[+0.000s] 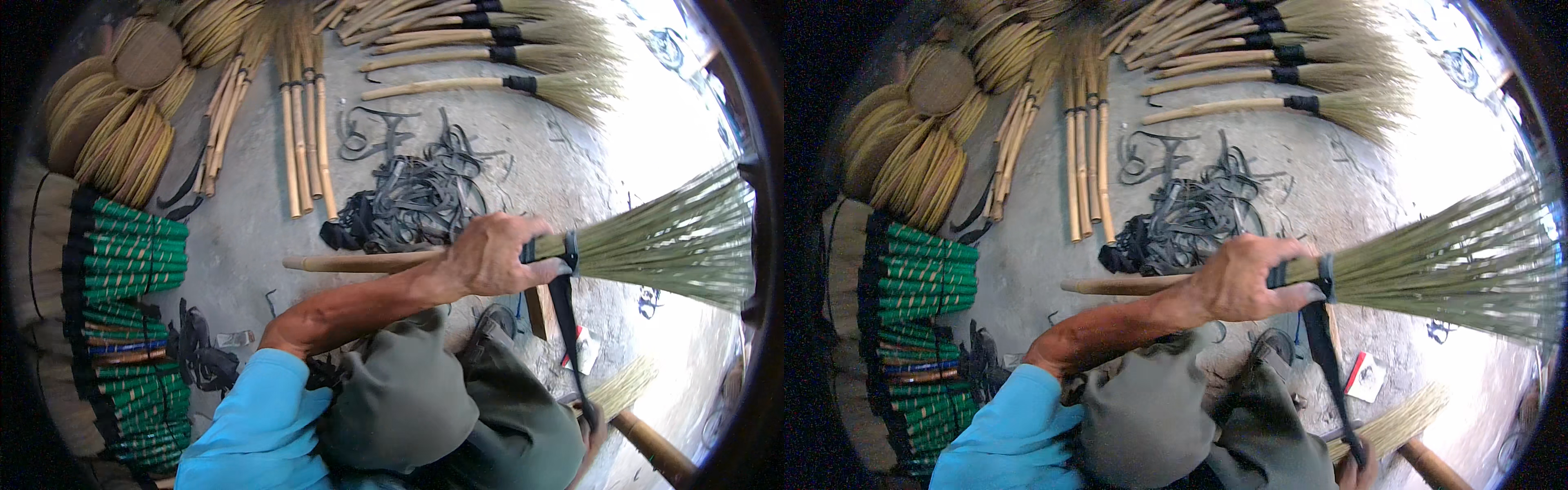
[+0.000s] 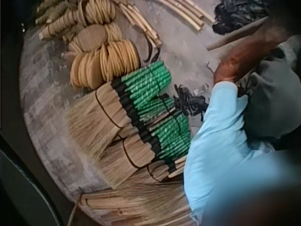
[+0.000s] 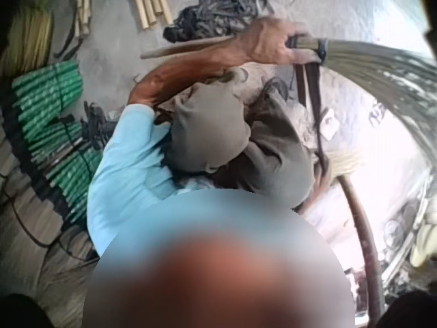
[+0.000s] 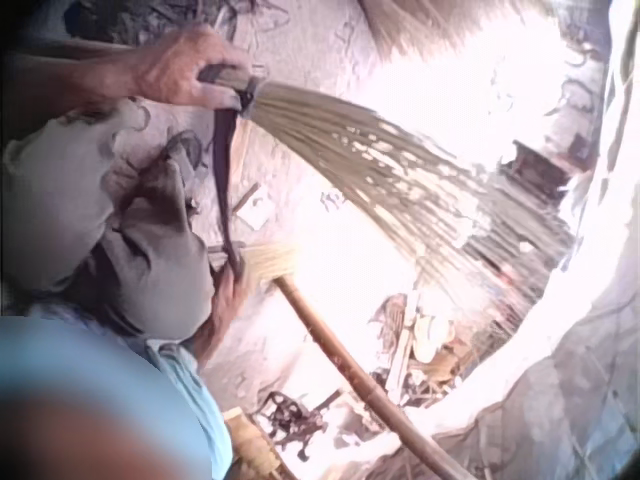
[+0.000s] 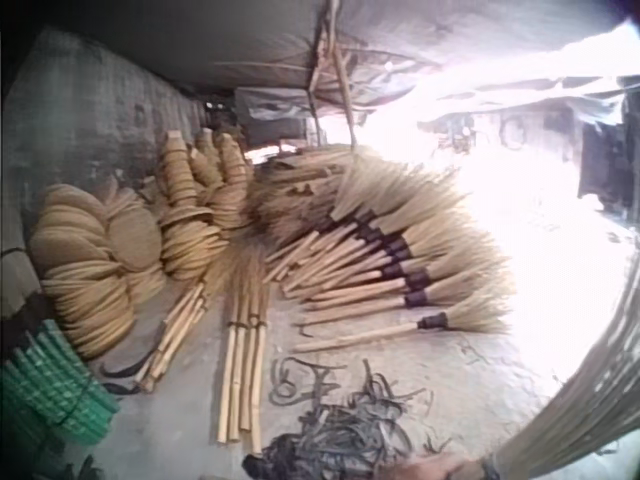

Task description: The person sits on the floor and wraps a black rubber strip around the base of a broom head to secure the bristles. They repeatedly wrap and tighten the strip, then use a hammer to tap it into place.

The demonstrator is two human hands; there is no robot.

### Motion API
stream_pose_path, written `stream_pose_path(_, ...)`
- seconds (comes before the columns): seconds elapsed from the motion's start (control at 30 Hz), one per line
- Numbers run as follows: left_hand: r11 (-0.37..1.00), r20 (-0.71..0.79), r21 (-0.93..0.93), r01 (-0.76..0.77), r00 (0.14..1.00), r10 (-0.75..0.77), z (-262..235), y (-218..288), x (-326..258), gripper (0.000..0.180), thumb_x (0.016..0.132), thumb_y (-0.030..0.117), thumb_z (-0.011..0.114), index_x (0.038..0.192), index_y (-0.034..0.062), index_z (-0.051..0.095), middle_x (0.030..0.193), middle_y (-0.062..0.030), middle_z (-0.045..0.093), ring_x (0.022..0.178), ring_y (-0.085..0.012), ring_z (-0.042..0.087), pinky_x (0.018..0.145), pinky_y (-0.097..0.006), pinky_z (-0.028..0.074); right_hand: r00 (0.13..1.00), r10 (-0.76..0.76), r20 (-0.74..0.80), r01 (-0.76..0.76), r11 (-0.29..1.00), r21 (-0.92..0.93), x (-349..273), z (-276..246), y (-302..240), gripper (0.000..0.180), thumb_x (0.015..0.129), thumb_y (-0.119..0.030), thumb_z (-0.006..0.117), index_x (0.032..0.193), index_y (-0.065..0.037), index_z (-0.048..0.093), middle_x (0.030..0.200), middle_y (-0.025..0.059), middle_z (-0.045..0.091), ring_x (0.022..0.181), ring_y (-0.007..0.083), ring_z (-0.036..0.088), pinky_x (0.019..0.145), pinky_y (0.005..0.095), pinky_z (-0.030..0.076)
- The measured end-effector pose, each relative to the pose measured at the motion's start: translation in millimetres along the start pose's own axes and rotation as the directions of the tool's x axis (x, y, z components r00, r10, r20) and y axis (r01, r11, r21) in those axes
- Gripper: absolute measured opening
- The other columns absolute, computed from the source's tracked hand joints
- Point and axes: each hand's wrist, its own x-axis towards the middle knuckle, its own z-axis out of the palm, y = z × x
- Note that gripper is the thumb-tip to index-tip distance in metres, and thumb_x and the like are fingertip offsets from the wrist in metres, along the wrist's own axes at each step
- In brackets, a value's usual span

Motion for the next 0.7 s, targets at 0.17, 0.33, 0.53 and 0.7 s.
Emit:
stream_pose_path(0.17, 0.992, 0.055, 0.044, 0.117, 0.991, -0.119, 27, -35, -11, 0.05, 0.092, 0.054, 0.084, 0.117, 0.0103, 0.08, 0.089, -0.0223, 0.077, 0.09, -0.0413, 0.079, 0.079, -0.051, 0.06, 0.967, 0.149, -0.208, -0.088, 0.957, 0.278, -49, -42, -102, 0.055, 0.108, -0.048, 0.069, 0.143, -0.005, 0.071, 0.118, 0.0109, 0.073, 0.088, 0.0183, 0.059, 0.072, 0.0315, 0.05)
stream_pose_path(0.33, 0.968, 0.07, 0.13, 0.215, 0.972, -0.225, 52, -76, -20, 0.053, 0.088, 0.056, 0.084, 0.108, 0.007, 0.079, 0.086, -0.023, 0.078, 0.09, -0.0429, 0.08, 0.081, -0.053, 0.061, 0.973, 0.103, -0.209, -0.135, 0.979, -0.149, -38, -36, -57, 0.039, 0.106, -0.026, 0.071, 0.135, 0.0, 0.073, 0.116, 0.0152, 0.079, 0.093, 0.0256, 0.071, 0.079, 0.0373, 0.058)
stream_pose_path(0.53, 0.936, 0.054, 0.163, 0.31, 0.945, -0.323, 71, -132, -37, 0.053, 0.086, 0.056, 0.083, 0.103, 0.0057, 0.081, 0.088, -0.0237, 0.079, 0.088, -0.0442, 0.08, 0.081, -0.055, 0.061, 0.659, 0.058, -0.749, -0.369, 0.894, -0.255, -60, -67, 42, 0.046, 0.114, -0.037, 0.063, 0.132, 0.004, 0.073, 0.099, 0.018, 0.077, 0.084, 0.0297, 0.073, 0.072, 0.0421, 0.061)
stream_pose_path(0.7, 0.942, 0.049, 0.179, 0.283, 0.954, -0.296, 96, -143, -42, 0.055, 0.086, 0.06, 0.083, 0.103, 0.0083, 0.081, 0.086, -0.0233, 0.078, 0.087, -0.0447, 0.079, 0.078, -0.056, 0.061, 0.691, 0.601, -0.402, -0.016, 0.569, 0.823, -57, -75, 23, 0.06, 0.117, -0.049, 0.056, 0.145, 0.004, 0.064, 0.065, 0.0044, 0.054, 0.054, 0.0145, 0.051, 0.052, 0.0318, 0.045)
